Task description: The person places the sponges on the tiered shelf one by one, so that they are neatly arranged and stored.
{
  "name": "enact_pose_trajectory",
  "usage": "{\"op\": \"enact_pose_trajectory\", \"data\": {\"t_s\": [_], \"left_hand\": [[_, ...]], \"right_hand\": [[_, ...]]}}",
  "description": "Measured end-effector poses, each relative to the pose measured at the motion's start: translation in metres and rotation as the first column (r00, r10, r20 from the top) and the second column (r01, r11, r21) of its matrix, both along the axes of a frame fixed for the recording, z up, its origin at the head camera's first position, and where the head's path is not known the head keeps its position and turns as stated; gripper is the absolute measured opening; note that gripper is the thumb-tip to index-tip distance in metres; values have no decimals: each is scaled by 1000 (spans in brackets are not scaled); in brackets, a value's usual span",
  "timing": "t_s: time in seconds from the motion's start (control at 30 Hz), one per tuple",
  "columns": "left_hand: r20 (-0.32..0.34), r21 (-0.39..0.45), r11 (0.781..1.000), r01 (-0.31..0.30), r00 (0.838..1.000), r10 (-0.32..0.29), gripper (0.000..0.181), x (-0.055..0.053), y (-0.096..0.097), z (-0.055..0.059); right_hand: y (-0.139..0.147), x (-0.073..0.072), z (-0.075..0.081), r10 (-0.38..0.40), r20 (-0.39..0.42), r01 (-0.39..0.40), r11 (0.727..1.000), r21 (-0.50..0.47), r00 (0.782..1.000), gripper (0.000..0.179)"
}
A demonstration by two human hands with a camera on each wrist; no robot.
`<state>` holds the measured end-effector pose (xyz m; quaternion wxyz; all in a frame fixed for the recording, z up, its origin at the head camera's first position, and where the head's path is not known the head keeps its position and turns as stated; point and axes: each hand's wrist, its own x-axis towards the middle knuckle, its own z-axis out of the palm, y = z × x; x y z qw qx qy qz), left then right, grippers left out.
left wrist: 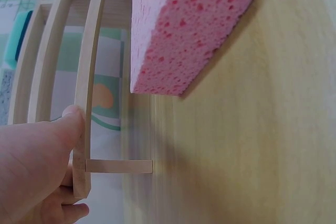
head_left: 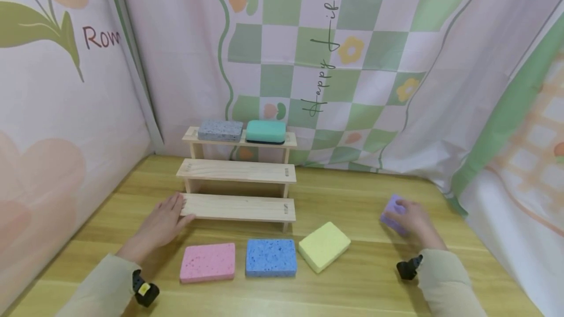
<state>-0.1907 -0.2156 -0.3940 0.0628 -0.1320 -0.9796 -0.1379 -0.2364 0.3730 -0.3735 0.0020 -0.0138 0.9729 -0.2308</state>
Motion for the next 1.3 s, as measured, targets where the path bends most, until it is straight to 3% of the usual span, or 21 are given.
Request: {"op": "enact_pose_trajectory", "data": {"t_s": [0.53,0.77,1.3], "left_hand": [[-3,5,1000,3,1000,-3,71,1,1,1],[-11,-2,1000,1,1000,-1,71,0,1,0],[-14,-6,1000,-1,1000,1,70,2,2,1]], "right_hand": [[-5,-1,-3,-22,18,21,999,25,1000,74],[-2,-5,-6,-26,0,26,999,40,1000,67],[3,-5,-3,77,5,-77,997,31,997,58]]}}
